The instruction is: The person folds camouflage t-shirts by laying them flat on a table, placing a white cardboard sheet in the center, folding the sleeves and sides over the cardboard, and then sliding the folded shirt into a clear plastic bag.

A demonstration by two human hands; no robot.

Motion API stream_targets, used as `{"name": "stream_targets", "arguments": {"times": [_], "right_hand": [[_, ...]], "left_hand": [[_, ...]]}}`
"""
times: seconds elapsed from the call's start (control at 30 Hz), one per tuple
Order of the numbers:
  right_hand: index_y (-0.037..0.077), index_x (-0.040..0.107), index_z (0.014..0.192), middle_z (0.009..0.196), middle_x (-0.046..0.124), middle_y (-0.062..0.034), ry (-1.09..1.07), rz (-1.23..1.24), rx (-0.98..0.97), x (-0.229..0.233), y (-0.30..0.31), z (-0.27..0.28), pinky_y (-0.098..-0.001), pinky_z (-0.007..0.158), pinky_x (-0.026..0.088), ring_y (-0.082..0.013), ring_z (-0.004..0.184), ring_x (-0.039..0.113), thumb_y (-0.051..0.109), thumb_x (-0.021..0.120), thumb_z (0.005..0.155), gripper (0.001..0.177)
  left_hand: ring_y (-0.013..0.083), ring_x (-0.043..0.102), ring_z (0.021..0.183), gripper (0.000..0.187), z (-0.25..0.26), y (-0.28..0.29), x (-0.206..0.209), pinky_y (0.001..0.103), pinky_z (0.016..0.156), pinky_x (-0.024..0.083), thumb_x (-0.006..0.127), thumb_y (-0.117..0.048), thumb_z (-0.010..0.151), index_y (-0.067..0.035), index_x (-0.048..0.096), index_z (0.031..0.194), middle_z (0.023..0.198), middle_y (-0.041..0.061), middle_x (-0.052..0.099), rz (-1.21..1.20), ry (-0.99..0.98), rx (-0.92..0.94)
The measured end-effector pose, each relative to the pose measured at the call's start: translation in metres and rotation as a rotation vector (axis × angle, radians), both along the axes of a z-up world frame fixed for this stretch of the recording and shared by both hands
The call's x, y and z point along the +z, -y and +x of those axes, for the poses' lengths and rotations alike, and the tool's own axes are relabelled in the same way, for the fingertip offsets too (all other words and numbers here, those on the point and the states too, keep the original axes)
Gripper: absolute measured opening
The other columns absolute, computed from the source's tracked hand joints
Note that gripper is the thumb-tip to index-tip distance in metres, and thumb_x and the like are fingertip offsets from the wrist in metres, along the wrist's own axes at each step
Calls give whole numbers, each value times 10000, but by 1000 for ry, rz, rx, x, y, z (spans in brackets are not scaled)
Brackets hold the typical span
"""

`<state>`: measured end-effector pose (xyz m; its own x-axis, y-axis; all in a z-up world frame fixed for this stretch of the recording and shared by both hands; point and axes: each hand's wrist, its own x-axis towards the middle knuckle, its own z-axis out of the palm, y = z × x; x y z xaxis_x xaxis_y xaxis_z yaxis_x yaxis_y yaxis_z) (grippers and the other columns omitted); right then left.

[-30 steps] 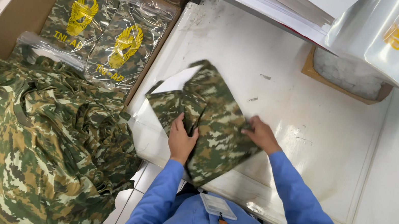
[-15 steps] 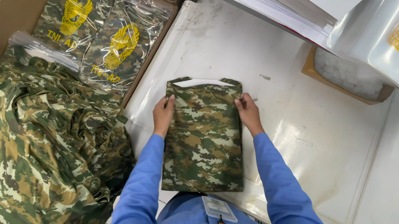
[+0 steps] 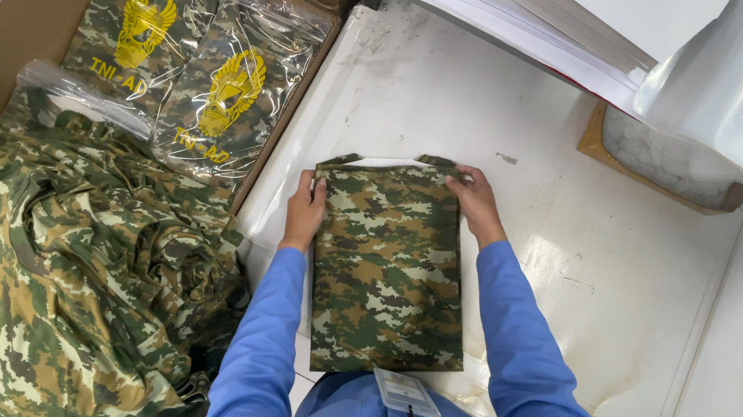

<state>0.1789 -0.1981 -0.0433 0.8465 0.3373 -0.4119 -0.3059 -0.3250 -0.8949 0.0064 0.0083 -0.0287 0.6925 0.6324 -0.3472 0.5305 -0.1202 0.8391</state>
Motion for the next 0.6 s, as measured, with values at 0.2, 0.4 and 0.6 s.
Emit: {"name": "stream_targets", "arguments": {"times": [0.2,0.4,0.6], "right_hand": [[-79,584,933,870,560,-182,-106,-307,169,53,-5,-14,-322,587,468,-267,828,565,319,724,658,504],[156,600,987,939,599,-79,92,-22,39,-24,-7,1,-329,823,419,-187,958,542,135,571,845,147],[78,488,955,873,480,-85,691,-525,4,-18,-18,-13,-404,612,532,-291,795,587,123,538,870,108]], "left_hand": [[358,542,958,288,1,-1,3,450,802,441,439,-364,878,-187,450,1104,926,201,597,4,-6,-19],[398,495,1015,248,2,-3,2,485,868,403,360,-298,906,-145,428,1089,1017,243,554,-33,44,16],[345,545,925,218,12,-21,-31,452,739,476,452,-254,891,-69,515,986,957,203,574,177,-37,29]]}}
